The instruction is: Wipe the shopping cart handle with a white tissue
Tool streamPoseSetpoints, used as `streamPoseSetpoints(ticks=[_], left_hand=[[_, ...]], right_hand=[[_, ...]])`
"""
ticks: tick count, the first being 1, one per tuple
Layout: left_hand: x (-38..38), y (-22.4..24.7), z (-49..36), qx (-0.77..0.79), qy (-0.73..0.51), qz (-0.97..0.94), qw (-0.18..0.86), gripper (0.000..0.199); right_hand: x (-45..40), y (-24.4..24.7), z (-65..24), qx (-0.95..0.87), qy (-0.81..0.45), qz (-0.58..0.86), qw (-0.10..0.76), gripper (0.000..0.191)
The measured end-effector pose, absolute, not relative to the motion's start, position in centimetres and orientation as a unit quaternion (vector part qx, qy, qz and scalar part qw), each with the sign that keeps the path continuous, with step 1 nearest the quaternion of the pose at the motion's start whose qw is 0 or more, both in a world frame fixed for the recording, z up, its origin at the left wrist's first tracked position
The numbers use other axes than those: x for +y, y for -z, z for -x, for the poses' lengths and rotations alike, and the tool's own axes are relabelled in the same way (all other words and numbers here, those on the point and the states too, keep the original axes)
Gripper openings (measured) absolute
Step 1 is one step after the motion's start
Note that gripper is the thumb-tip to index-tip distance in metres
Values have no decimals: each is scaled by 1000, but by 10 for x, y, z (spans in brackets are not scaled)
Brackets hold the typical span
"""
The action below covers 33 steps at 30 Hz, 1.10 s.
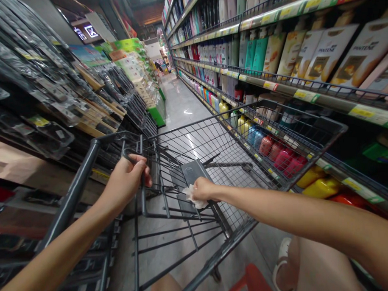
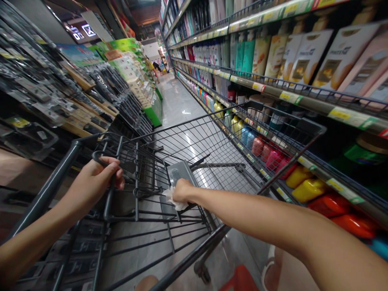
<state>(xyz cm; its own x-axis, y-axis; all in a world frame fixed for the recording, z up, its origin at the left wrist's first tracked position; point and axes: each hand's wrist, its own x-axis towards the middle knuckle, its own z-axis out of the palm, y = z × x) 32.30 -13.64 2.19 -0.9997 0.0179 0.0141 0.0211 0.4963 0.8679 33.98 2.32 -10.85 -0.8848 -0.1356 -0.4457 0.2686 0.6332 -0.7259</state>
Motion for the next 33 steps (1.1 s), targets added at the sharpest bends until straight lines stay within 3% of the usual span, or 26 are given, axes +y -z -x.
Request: streamPoseSetpoints(ticks=[8, 13, 18, 20, 23, 29, 33], left_hand=[[-137, -19, -326, -863, 504, 15, 7, 15], [-138, -17, -327, -864, 503, 8, 13, 8], [-139, -15, -327, -864, 502, 20, 23, 8], [-138, -15, -327, -866, 499, 17, 27, 7], [-136, -18, -328, -872, 489, 11, 32, 6], [-133, -22, -332, -878, 477, 6, 29, 7], [-135, -20, -331, -878, 479, 7, 23, 10]], right_hand=[[20, 96, -335, 717, 625, -59, 302, 17], [19, 88, -343, 680, 676, 34, 282, 17], [16, 76, -347, 560, 785, 108, 241, 5], [14, 72, -348, 529, 807, 126, 228, 14], [11, 71, -350, 530, 810, 131, 212, 23], [9, 80, -350, 667, 717, 139, 150, 7], [15, 94, -346, 768, 602, 101, 193, 11]])
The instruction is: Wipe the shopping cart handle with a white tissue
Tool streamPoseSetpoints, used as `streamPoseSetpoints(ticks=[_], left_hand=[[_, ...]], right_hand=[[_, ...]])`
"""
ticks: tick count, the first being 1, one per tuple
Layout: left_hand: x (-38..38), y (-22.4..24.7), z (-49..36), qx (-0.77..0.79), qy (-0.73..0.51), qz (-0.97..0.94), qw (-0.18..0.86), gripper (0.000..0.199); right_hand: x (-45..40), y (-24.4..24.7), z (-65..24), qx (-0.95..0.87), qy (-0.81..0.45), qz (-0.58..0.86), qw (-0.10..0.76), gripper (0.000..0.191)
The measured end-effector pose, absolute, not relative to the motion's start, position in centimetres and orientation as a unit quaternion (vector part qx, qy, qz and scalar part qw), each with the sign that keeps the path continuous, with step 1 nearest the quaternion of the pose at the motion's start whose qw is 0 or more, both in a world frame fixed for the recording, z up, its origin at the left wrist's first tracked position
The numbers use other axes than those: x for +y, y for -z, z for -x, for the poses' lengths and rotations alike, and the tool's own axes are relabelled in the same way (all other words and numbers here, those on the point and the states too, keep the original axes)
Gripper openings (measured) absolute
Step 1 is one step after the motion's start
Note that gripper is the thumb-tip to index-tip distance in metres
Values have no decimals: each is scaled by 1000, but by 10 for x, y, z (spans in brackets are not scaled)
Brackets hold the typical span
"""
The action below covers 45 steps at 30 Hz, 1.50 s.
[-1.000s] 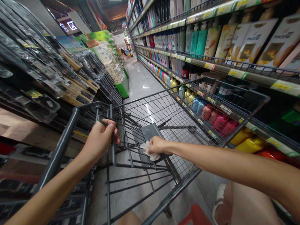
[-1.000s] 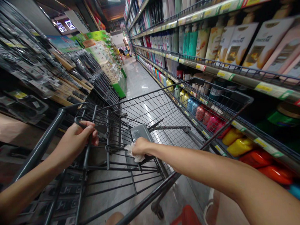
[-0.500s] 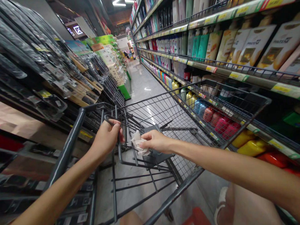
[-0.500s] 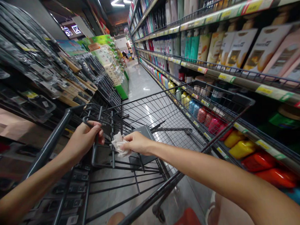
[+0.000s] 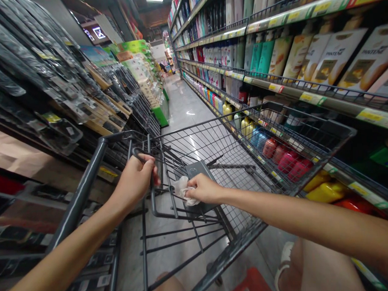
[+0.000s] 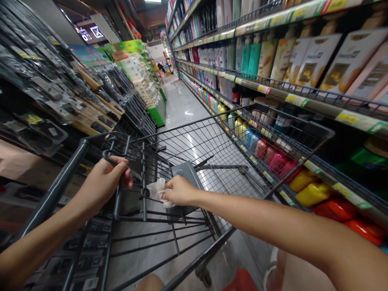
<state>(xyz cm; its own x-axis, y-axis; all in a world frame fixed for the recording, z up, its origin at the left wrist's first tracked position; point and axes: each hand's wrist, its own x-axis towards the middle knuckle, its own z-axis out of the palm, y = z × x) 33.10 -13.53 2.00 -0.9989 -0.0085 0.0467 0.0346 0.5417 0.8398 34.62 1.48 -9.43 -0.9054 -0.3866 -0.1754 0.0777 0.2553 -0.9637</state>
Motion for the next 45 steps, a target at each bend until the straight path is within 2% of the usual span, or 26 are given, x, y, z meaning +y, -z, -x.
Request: streamPoseSetpoints(ticks=[2, 7, 14, 19, 23, 28, 32, 34, 41, 45], left_hand=[[-136, -18, -330, -877, 481, 10, 16, 12], [-136, -17, -330, -872, 490, 12, 9, 12], [-130, -21, -331, -870, 492, 0, 9, 6], [-134, -15, -327, -860, 511, 7, 15, 6], [-135, -12, -326, -849, 527, 13, 15, 8], [-132, -16, -331, -852, 524, 7, 15, 8], [-131, -18, -337, -857, 514, 13, 18, 6], [-131, -18, -339, -861, 507, 18, 11, 6], [-131, -16, -340, -862, 506, 14, 12, 5], [-131, -14, -338, -864, 503, 11, 15, 4]], right_hand=[[18, 102, -345, 814, 534, 90, 210, 10], [19, 116, -345, 888, 411, 90, 183, 8], [17, 114, -344, 905, 379, 55, 184, 9], [17, 117, -342, 900, 395, 7, 184, 28], [17, 121, -339, 892, 403, -4, 205, 18], [20, 120, -342, 881, 417, -6, 224, 29], [17, 114, -352, 815, 474, -53, 330, 23], [14, 110, -356, 765, 533, -78, 354, 19], [13, 73, -365, 631, 699, -86, 324, 15], [15, 43, -370, 559, 765, -45, 317, 12]])
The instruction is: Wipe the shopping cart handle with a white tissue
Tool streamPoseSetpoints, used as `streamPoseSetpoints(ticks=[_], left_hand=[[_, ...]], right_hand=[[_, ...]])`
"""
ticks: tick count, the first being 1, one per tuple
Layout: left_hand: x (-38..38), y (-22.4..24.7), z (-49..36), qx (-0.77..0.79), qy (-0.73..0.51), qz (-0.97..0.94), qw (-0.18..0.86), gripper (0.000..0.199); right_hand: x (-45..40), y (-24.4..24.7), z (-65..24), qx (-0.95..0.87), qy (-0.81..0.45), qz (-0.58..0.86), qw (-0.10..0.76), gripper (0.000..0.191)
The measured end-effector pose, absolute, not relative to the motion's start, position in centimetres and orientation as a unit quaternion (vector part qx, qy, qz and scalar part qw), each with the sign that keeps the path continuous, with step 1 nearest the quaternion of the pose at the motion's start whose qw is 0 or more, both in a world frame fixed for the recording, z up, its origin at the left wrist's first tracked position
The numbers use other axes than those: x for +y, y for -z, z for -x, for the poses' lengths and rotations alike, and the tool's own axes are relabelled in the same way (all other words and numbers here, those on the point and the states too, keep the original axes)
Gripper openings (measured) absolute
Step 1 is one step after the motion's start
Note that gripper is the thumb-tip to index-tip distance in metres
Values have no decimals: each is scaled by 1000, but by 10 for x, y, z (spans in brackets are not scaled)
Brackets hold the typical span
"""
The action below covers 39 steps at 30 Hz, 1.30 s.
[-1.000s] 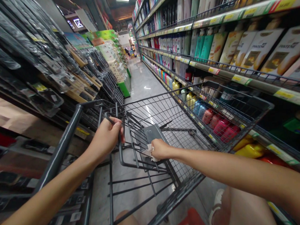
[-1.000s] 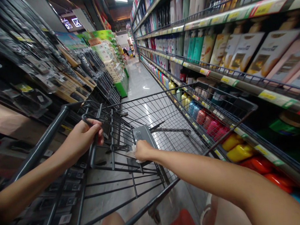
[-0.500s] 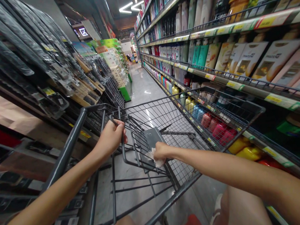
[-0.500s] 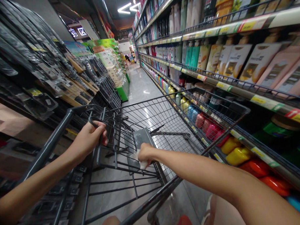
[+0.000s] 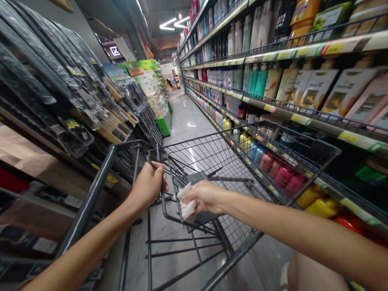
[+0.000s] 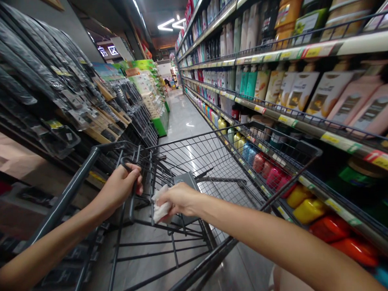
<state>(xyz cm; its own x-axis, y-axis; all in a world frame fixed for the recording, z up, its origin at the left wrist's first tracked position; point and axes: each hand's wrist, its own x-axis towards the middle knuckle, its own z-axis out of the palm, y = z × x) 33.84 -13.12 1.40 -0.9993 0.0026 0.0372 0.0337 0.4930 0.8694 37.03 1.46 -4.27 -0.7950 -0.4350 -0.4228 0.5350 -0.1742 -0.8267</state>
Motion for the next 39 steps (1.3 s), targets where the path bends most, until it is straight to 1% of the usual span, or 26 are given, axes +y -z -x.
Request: streamPoseSetpoints(ticks=[2, 4, 5, 7, 9, 10, 11, 12, 15, 17, 20, 25, 31, 35, 39], left_hand=[[-131, -14, -338, -864, 503, 8, 15, 4], [-131, -13, -337, -863, 504, 9, 16, 5], [-131, -13, -337, -862, 506, 11, 17, 5], [-132, -11, -337, -858, 513, 14, 18, 6], [-131, -10, -336, -854, 520, 14, 18, 6], [-131, -10, -336, -852, 523, 13, 16, 6], [-131, -9, -336, -851, 525, 11, 15, 6], [-131, -9, -336, -851, 526, 7, 15, 6], [-131, -9, -337, -855, 518, -9, 17, 5], [-131, -9, -338, -860, 509, -16, 18, 5], [-129, -12, -342, -864, 502, -23, 12, 5], [-126, -17, -344, -867, 497, -39, 5, 6], [-127, -18, -343, -872, 487, -35, 12, 7], [-128, -17, -344, -874, 486, -25, 11, 7], [-126, -17, -346, -877, 479, -28, 12, 9]], right_hand=[[15, 34, -368, 565, 771, -20, 292, 10], [14, 32, -359, 585, 775, -1, 238, 9], [13, 33, -353, 593, 781, 8, 196, 9], [9, 41, -338, 620, 779, 20, 86, 15], [3, 53, -323, 677, 735, 32, -13, 20], [-1, 60, -317, 713, 699, 43, -38, 18], [-5, 68, -312, 749, 658, 58, -45, 16], [-9, 75, -309, 784, 615, 75, -42, 16], [-16, 98, -305, 855, 509, 95, -31, 25], [-17, 113, -306, 881, 465, 88, -21, 26], [-12, 133, -308, 898, 433, 78, 23, 25], [-6, 151, -310, 909, 410, 57, 56, 22], [-4, 145, -316, 916, 394, 11, 74, 24], [-5, 139, -318, 903, 420, -27, 82, 24], [-9, 132, -316, 870, 481, -57, 97, 22]])
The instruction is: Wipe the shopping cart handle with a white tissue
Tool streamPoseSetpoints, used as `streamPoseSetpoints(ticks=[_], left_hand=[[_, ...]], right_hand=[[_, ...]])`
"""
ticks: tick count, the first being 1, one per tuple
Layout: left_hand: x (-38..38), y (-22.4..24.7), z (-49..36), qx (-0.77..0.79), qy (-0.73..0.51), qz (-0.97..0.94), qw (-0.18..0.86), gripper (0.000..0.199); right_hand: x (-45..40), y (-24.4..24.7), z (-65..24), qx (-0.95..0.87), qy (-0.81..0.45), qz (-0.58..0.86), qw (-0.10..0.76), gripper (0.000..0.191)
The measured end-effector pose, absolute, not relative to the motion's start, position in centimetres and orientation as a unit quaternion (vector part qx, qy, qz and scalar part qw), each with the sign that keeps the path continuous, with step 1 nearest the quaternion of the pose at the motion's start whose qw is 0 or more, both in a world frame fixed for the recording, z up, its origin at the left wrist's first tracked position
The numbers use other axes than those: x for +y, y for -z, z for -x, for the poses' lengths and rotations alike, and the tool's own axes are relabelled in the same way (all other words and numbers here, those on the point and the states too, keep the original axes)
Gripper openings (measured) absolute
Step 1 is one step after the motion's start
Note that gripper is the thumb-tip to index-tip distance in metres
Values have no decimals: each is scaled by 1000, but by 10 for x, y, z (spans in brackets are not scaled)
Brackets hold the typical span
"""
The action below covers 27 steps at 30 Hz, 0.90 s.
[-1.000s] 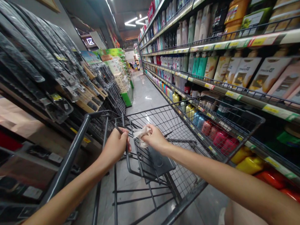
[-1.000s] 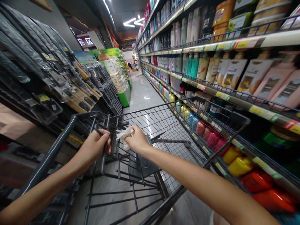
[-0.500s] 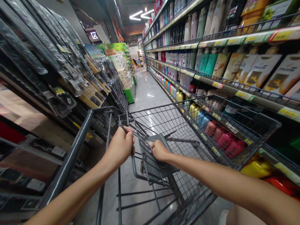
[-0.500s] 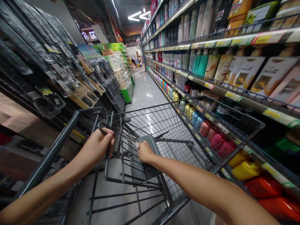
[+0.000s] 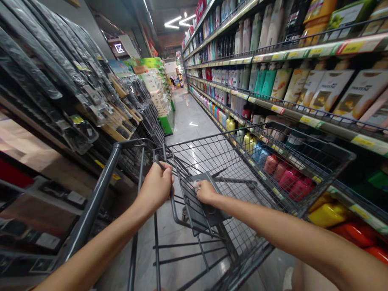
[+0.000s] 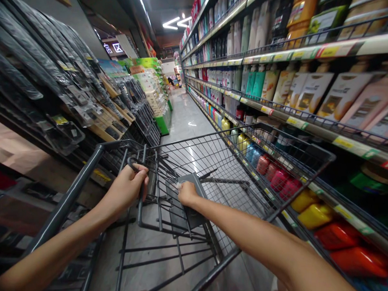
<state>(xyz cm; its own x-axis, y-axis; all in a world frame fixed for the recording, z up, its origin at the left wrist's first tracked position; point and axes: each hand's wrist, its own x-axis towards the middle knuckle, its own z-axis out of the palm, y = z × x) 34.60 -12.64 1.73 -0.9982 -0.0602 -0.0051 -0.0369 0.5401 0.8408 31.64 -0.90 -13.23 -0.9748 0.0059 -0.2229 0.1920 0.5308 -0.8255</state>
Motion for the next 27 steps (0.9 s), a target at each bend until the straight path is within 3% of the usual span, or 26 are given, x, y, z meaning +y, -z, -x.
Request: streamPoseSetpoints(ticks=[5, 8, 13, 18, 27], left_hand=[[-126, -16, -346, -879, 477, -24, 8, 10], [-128, -15, -346, -879, 477, -19, 5, 10], [-131, -12, -344, -874, 485, -12, 6, 8], [-132, -10, -343, -875, 484, -21, 2, 6], [-131, -9, -349, -852, 522, -34, 9, 3]], right_hand=[[-16, 113, -316, 821, 558, -81, 88, 15], [-21, 95, -314, 734, 671, -69, 77, 9], [-27, 59, -303, 576, 813, -46, 68, 21], [-27, 51, -295, 648, 757, 84, 20, 17], [-19, 120, -291, 785, 616, 1, 63, 28]])
